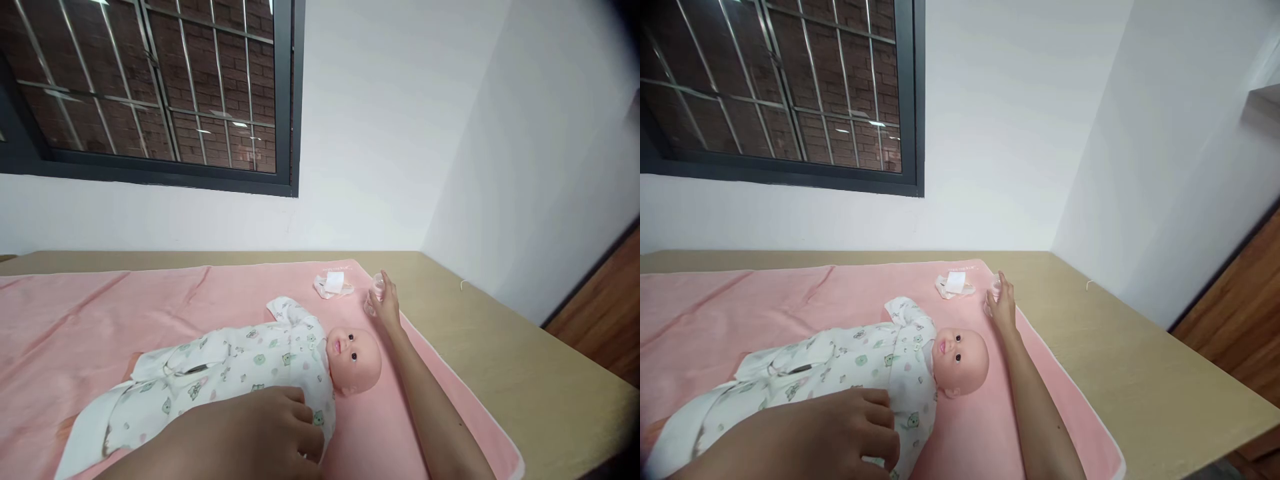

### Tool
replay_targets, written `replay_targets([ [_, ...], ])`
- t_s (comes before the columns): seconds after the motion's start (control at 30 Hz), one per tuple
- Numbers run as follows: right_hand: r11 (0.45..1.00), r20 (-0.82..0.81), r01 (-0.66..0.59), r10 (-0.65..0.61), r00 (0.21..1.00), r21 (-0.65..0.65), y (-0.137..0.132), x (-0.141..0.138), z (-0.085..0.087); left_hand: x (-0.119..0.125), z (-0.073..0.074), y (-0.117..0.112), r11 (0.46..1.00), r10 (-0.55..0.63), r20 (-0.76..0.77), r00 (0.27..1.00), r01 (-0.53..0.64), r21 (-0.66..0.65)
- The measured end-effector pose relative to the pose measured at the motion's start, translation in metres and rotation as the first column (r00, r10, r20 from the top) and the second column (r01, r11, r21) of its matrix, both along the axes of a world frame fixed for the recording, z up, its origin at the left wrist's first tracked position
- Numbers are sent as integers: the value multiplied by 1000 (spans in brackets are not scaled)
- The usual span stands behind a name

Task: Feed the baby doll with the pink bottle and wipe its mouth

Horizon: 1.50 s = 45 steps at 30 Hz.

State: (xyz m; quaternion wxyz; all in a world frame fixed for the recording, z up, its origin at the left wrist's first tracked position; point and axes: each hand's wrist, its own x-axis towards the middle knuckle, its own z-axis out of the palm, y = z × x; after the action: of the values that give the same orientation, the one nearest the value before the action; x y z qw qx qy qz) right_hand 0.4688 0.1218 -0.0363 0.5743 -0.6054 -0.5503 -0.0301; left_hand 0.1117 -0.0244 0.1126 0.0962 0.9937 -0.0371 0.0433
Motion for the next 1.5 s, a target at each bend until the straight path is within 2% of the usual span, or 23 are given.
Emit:
replay_targets([
  [0.17, 1000, 7, -6, 6, 1000, 4, -1, 1, 1, 5, -13, 7, 993, -18, -24, 1000, 20, 113],
  [0.3, 1000, -2, -4, 4, 1000, 8, -3, -3, 10, 10, -17, 9, 986, -42, -56, 998, 51, 161],
  [0.37, 999, -13, -10, 10, 1000, 34, -3, -7, 18, 12, -15, 10, 989, -66, -5, 998, 66, 135],
  [0.47, 995, -79, -50, 57, 995, 87, -6, -19, 37, 15, -9, 18, 998, -55, 90, 994, 55, -1],
  [0.53, 983, -174, -115, 139, 975, 143, -11, -32, 53, 16, -5, 27, 997, 35, 125, 992, -25, -80],
  [0.63, 937, -291, -244, 314, 904, 251, -25, -58, 80, 16, -4, 44, 959, 273, 204, 940, -249, -135],
  [0.73, 890, -302, -342, 429, 851, 301, -47, -89, 105, 16, -8, 59, 888, 459, 361, 812, -409, -209],
  [0.83, 850, -259, -421, 505, 824, 316, -70, -121, 118, 18, -14, 67, 813, 576, 492, 653, -519, -263],
  [0.93, 822, -215, -471, 547, 809, 320, -88, -151, 117, 21, -18, 68, 755, 618, 579, 532, -606, -249],
  [1.0, 810, -176, -498, 564, 807, 309, -96, -167, 111, 23, -19, 68, 736, 609, 620, 495, -645, -208],
  [1.1, 803, -77, -510, 556, 828, 309, -102, -184, 102, 23, -20, 67, 726, 592, 649, 479, -665, -172],
  [1.23, 776, 27, -543, 566, 824, 321, -102, -190, 97, 21, -21, 66, 720, 596, 657, 462, -669, -182],
  [1.33, 770, 18, -566, 588, 809, 295, -102, -189, 97, 20, -20, 66, 708, 622, 628, 467, -678, -197],
  [1.5, 811, -64, -506, 545, 836, 294, -107, -187, 100, 17, -17, 71, 678, 666, 582, 466, -704, -211],
])
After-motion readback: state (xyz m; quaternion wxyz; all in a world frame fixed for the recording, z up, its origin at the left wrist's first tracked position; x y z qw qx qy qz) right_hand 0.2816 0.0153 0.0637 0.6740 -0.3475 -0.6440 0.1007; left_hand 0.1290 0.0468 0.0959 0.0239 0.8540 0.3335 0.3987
